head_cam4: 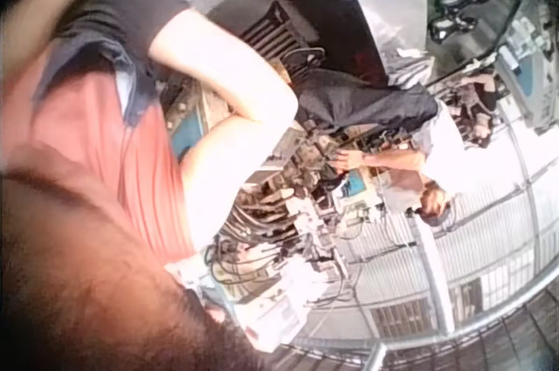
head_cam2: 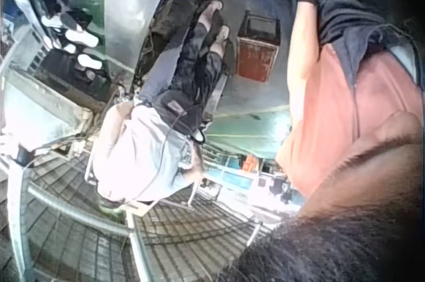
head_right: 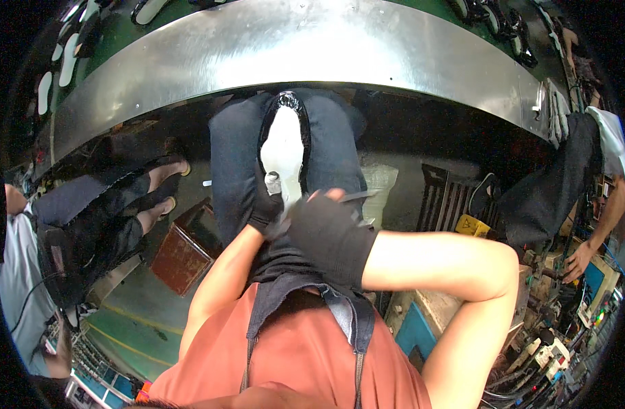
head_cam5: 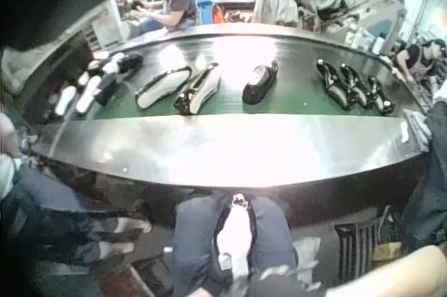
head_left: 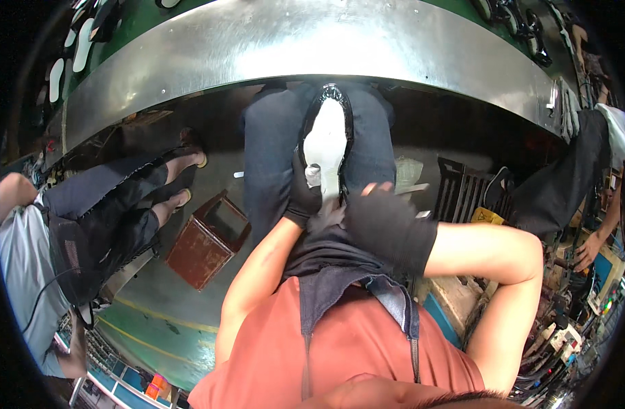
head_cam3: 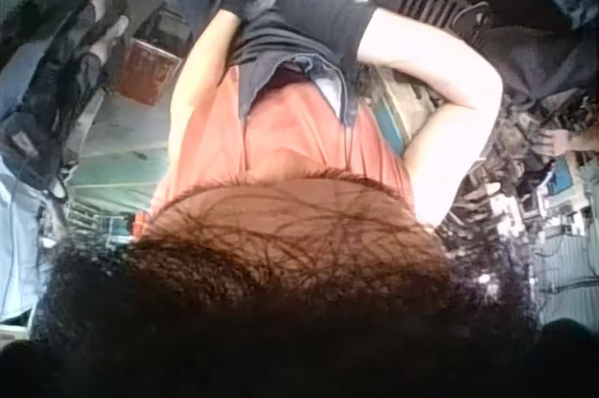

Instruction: The person uses a pair of pliers to trim excess material from the white sole of a black shoe. They repeatedly pick up shoes from a conveyor belt, hold them on their lap, and scrape the sole edges with the tool before placing the shoes back on the belt.

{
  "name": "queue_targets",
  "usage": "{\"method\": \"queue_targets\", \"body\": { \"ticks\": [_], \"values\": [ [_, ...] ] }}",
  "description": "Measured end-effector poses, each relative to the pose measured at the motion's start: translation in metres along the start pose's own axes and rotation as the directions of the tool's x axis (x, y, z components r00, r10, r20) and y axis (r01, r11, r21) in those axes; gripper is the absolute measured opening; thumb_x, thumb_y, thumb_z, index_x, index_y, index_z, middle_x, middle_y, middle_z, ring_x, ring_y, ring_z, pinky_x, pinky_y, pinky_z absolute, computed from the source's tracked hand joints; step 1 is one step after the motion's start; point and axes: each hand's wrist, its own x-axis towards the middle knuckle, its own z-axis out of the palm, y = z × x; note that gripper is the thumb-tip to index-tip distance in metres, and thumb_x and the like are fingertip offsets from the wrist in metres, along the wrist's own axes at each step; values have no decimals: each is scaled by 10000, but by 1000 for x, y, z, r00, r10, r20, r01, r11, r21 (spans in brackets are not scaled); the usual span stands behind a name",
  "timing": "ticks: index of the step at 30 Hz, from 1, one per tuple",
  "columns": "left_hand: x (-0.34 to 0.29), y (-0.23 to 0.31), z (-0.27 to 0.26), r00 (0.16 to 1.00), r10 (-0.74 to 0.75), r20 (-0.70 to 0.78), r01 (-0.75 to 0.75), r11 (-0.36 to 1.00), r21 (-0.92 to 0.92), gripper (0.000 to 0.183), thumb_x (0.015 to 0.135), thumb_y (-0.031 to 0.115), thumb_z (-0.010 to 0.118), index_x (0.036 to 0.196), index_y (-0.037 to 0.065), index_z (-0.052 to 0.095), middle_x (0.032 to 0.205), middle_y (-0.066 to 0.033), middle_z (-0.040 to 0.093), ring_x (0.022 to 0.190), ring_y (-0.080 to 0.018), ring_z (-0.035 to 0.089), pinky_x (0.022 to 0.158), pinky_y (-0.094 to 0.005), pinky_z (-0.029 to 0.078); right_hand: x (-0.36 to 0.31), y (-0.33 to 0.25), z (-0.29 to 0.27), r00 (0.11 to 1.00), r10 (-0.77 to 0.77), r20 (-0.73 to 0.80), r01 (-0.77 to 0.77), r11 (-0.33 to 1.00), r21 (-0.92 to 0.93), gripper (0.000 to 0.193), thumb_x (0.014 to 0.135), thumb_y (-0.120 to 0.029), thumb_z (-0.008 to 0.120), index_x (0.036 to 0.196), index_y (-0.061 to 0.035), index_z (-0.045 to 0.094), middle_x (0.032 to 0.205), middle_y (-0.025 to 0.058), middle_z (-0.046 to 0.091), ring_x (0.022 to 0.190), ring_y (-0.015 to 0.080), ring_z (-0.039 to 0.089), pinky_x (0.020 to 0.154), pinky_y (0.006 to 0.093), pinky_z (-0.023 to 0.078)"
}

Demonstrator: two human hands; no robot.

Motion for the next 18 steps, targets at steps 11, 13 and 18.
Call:
{"method": "queue_targets", "body": {
  "ticks": [11,13,18],
  "values": [
    [9,26,3,984,-60,165,89,980,-176,572,961,188,533,1449,18,288,1409,-121,432,1289,-218,433,1075,-333,338,-19,77,78,990,-139,37,85,773,628,432,961,-419,489,875,-21,633,769,211,635,720,391,636,651,453,501],
    [10,35,7,986,-59,154,70,995,-65,594,949,114,539,1461,14,253,1414,-126,423,1287,-215,429,1074,-324,332,-23,70,55,978,-186,91,107,829,549,449,947,-441,502,866,-17,625,759,194,636,700,375,640,631,442,511],
    [24,78,-10,824,-39,565,140,981,-136,652,967,293,509,1491,31,222,1473,-136,368,1343,-233,366,1127,-356,261,-8,23,29,756,-435,-489,624,706,336,426,918,-441,542,799,-38,607,754,164,584,648,358,612,621,455,497]
  ]
}}
